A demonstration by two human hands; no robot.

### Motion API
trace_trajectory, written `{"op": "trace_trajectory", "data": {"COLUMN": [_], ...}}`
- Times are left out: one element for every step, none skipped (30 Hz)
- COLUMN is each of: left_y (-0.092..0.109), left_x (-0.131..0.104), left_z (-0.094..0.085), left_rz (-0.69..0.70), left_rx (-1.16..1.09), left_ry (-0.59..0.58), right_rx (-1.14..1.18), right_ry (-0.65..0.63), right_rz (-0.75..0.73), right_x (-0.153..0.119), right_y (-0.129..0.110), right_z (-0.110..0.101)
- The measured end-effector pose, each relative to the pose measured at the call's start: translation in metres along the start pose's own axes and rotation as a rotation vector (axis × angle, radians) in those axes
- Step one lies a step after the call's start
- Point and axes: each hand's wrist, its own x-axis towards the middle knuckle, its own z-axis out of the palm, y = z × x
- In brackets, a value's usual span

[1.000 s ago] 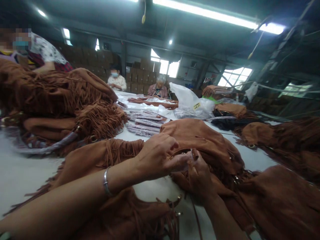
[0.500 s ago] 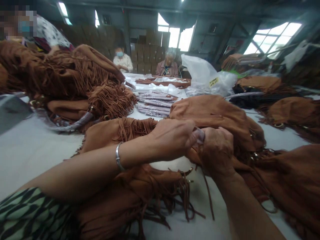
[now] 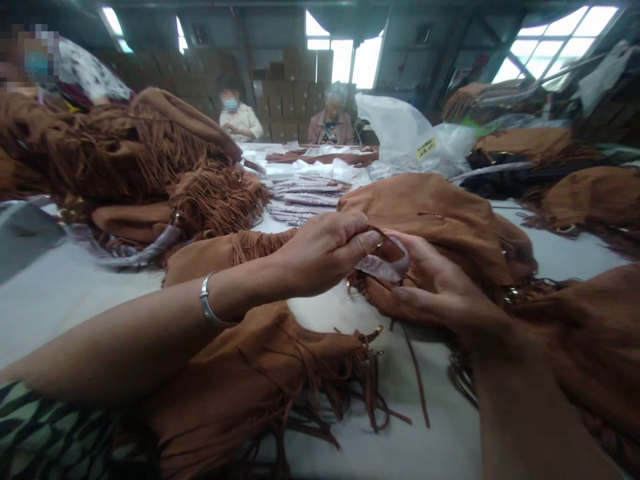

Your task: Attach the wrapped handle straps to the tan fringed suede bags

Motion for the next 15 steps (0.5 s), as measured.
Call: {"op": "trace_trajectory", "data": {"left_y": [-0.001,-0.001,-0.001,-0.002,-0.002,-0.001,-0.001,-0.001,-0.001,-0.001,-0.001,-0.002,-0.003,-0.003,-0.004], "left_x": [-0.002,-0.003,-0.005,-0.006,-0.007,-0.008,-0.009,-0.009,-0.009,-0.009,-0.009,-0.008,-0.007,-0.006,-0.006], "left_z": [0.0,0.001,0.003,0.006,0.009,0.013,0.016,0.019,0.021,0.022,0.023,0.023,0.022,0.022,0.022], "left_rz": [-0.001,-0.001,0.007,0.021,0.033,0.037,0.035,0.025,0.014,0.003,0.001,0.003,0.001,-0.006,-0.02], "left_rx": [0.024,0.041,0.049,0.048,0.043,0.036,0.028,0.02,0.006,-0.01,-0.029,-0.044,-0.056,-0.065,-0.077], "left_ry": [-0.011,-0.026,-0.047,-0.067,-0.084,-0.093,-0.094,-0.088,-0.072,-0.053,-0.035,-0.012,0.013,0.038,0.059], "right_rx": [0.122,0.186,0.211,0.213,0.187,0.151,0.125,0.109,0.107,0.129,0.183,0.253,0.319,0.369,0.393], "right_ry": [0.033,0.085,0.139,0.183,0.175,0.132,0.073,0.014,-0.036,-0.074,-0.103,-0.118,-0.129,-0.129,-0.116], "right_rz": [-0.039,-0.085,-0.116,-0.123,-0.107,-0.072,-0.033,0.004,0.038,0.075,0.119,0.164,0.203,0.234,0.248], "right_x": [-0.001,-0.003,-0.004,-0.005,-0.005,-0.006,-0.006,-0.007,-0.007,-0.007,-0.008,-0.008,-0.008,-0.007,-0.007], "right_y": [-0.005,-0.008,-0.011,-0.013,-0.014,-0.015,-0.015,-0.016,-0.016,-0.016,-0.017,-0.017,-0.018,-0.019,-0.019], "right_z": [-0.002,-0.003,-0.002,0.001,0.005,0.009,0.013,0.017,0.019,0.02,0.021,0.02,0.019,0.018,0.016]}}
